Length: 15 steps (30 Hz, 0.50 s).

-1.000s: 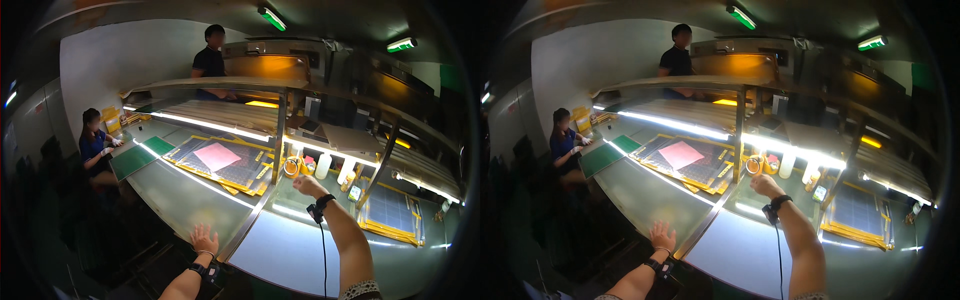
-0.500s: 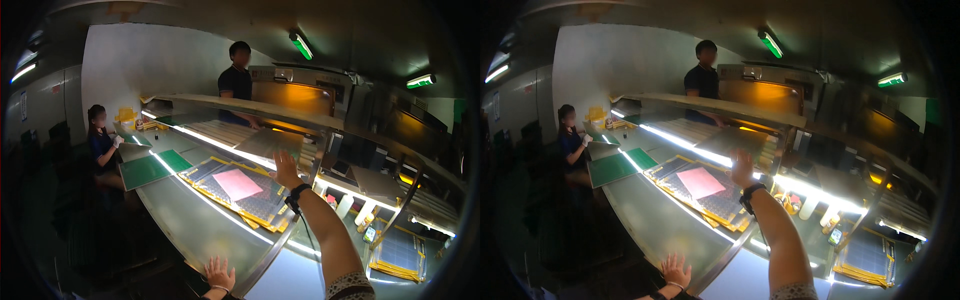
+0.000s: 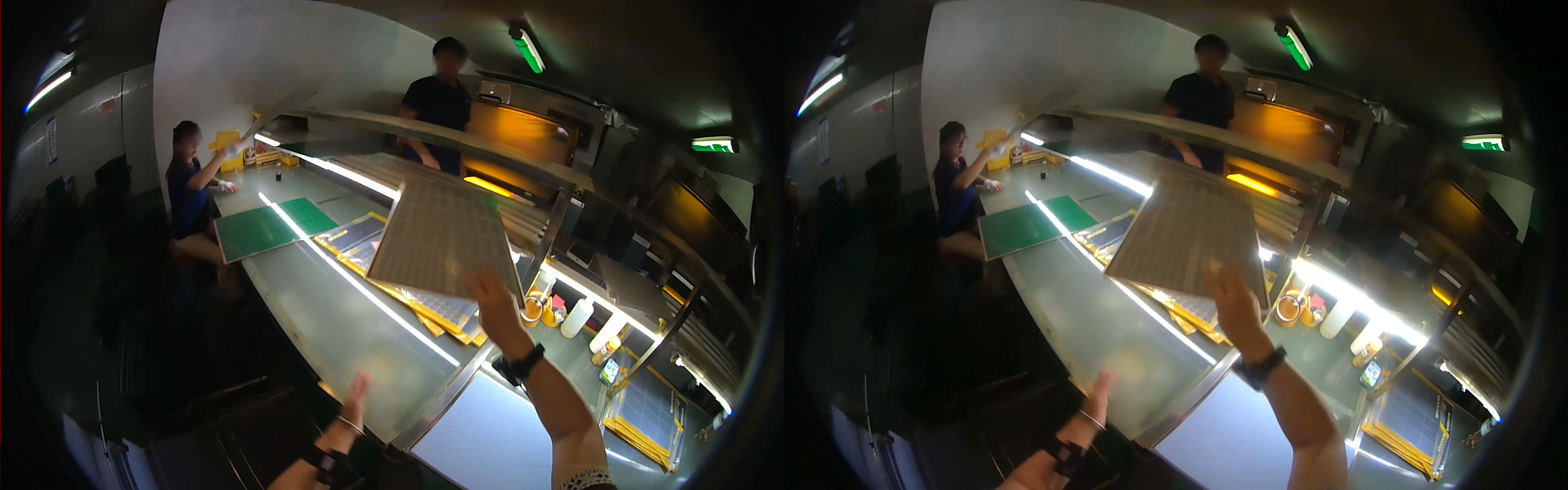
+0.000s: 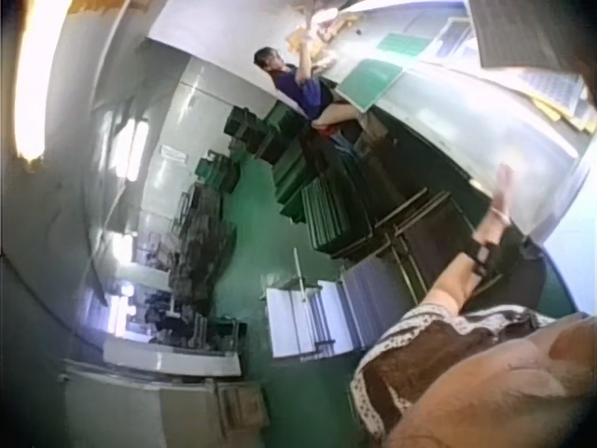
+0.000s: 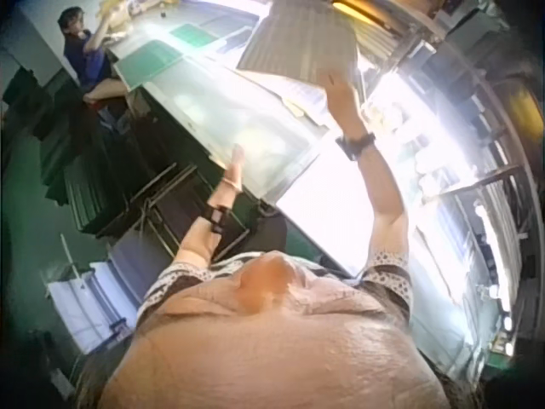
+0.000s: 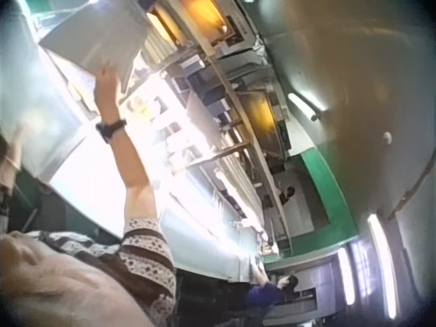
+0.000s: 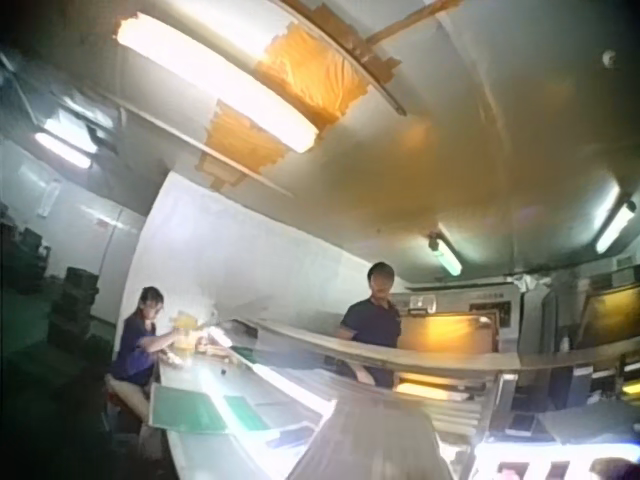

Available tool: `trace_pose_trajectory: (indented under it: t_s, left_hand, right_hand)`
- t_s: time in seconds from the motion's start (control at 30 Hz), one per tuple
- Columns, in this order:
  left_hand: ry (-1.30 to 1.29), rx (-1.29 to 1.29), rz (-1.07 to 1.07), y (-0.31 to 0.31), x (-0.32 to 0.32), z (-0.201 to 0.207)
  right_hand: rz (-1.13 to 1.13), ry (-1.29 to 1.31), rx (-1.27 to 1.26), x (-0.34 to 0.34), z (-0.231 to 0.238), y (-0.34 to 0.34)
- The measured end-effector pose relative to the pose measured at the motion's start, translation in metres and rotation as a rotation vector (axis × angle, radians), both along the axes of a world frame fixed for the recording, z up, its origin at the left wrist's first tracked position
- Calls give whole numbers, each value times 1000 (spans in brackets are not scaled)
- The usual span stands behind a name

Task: Inspecting and sorting large industrial sheets on a lighted workstation and placing them into drying racks.

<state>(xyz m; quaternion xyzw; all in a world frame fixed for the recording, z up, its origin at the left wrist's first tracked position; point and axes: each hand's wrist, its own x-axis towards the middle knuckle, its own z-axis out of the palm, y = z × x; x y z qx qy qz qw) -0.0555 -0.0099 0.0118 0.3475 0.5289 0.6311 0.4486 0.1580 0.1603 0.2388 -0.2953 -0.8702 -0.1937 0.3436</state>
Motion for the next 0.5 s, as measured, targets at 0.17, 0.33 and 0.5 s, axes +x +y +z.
trace_pose_trajectory:
  t_s: [0.17, 0.33, 0.5]
  left_hand:
    - [-971, 382, -467, -49, -65, 95]
    - [-897, 159, -83, -95, -87, 33]
    - [-944, 131, 46, -133, -77, -31]
  right_hand:
    - [183, -167, -57, -12, -41, -117]
    - [408, -374, -570, -32, -144, -147]
    - [342, -337, -451, -57, -172, -210]
